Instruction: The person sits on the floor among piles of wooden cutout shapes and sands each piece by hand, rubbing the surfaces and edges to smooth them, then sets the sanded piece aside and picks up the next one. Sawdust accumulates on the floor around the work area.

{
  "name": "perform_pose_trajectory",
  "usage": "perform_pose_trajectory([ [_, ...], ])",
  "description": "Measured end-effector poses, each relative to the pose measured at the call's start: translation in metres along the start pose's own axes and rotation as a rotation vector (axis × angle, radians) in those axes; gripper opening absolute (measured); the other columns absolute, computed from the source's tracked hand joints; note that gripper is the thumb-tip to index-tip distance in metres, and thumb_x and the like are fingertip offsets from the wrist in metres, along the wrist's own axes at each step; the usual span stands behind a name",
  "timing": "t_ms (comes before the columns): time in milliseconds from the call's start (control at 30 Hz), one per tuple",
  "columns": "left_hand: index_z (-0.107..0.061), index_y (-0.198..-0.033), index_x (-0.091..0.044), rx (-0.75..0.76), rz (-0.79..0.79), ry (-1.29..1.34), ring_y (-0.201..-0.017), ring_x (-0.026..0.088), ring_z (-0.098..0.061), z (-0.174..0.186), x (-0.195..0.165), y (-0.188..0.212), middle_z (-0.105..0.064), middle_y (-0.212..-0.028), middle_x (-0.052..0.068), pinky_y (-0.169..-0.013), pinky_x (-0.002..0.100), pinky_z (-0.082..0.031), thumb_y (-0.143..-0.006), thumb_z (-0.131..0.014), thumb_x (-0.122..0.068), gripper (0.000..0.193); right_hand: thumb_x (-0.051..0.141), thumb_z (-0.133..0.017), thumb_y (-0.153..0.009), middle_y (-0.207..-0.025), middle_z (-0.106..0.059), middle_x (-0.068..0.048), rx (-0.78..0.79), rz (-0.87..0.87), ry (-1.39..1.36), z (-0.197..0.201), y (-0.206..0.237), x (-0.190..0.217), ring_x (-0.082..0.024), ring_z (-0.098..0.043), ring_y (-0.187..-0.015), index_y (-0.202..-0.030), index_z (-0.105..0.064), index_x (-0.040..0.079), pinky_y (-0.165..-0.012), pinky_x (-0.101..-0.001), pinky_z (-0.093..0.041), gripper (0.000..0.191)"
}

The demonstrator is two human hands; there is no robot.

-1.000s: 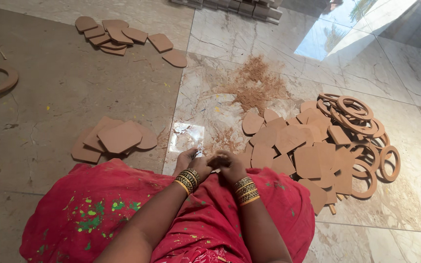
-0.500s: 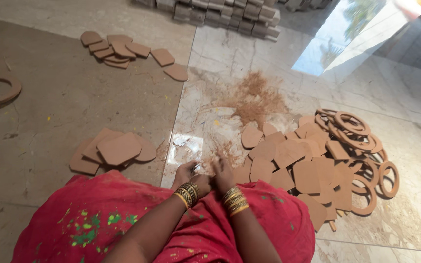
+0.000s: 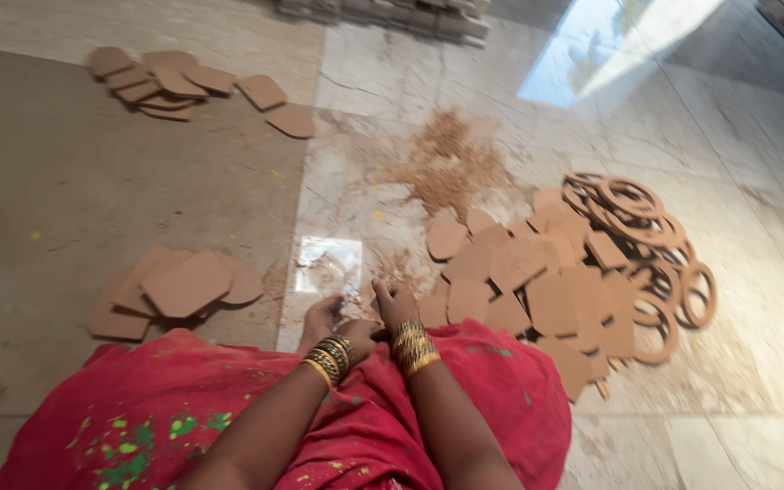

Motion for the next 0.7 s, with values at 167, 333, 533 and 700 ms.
perform_pose_trajectory([
  [167, -0.075, -0.116, -0.017, 0.007, -0.014, 0.000, -0.104, 0.035, -0.070, 0.007, -0.012, 0.009, -0.073, -0.109, 0.019, -0.098, 0.043, -0.052, -0.082, -0.062, -0.033, 0.040, 0.058, -0.051, -0.101, -0.071, -0.071, -0.010, 0.035, -0.131, 0.072, 0.003, -0.009, -0.010, -0.022, -0.067, -0.067, -0.078, -0.072, 0.004, -0.069, -0.0374, -0.052, 0.063],
  [333, -0.064, -0.116, 0.001, -0.004, 0.245, 2.196, -0.110, 0.035, -0.066, 0.019, -0.001, 0.030, -0.070, -0.116, 0.022, -0.103, 0.048, -0.050, -0.098, -0.050, -0.032, 0.040, 0.052, -0.057, -0.097, -0.075, -0.068, -0.017, -0.048, 0.344, 0.189, -0.022, 0.050, 0.073, -0.032, -0.067, -0.073, -0.082, -0.067, 0.002, -0.072, -0.0467, -0.054, 0.053],
  [533, -0.064, -0.119, 0.000, 0.039, 0.056, 2.229, -0.110, 0.031, -0.066, 0.026, -0.003, 0.024, -0.070, -0.120, 0.019, -0.104, 0.044, -0.049, -0.098, -0.048, -0.022, 0.035, 0.050, -0.058, -0.098, -0.083, -0.070, -0.021, 0.095, 0.166, 0.259, -0.035, 0.020, 0.072, -0.039, -0.069, -0.082, -0.084, -0.070, 0.003, -0.076, -0.0496, -0.052, 0.051],
  [700, -0.073, -0.117, -0.003, -0.176, -0.030, 0.439, -0.108, 0.026, -0.072, 0.032, 0.006, 0.017, -0.078, -0.112, 0.016, -0.099, 0.036, -0.052, -0.085, -0.066, -0.025, 0.039, 0.039, -0.069, -0.082, -0.089, -0.072, -0.017, 0.015, 0.368, 0.711, -0.038, -0.035, 0.036, -0.037, -0.071, -0.085, -0.095, -0.072, 0.010, -0.075, -0.0511, -0.055, 0.032],
])
Point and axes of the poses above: each hand's wrist, its own y-axis away from the middle knuckle, its own z-axis out of the back of the hand, x = y × z, the point moved 9 cm from there along -y, towards the middle knuckle
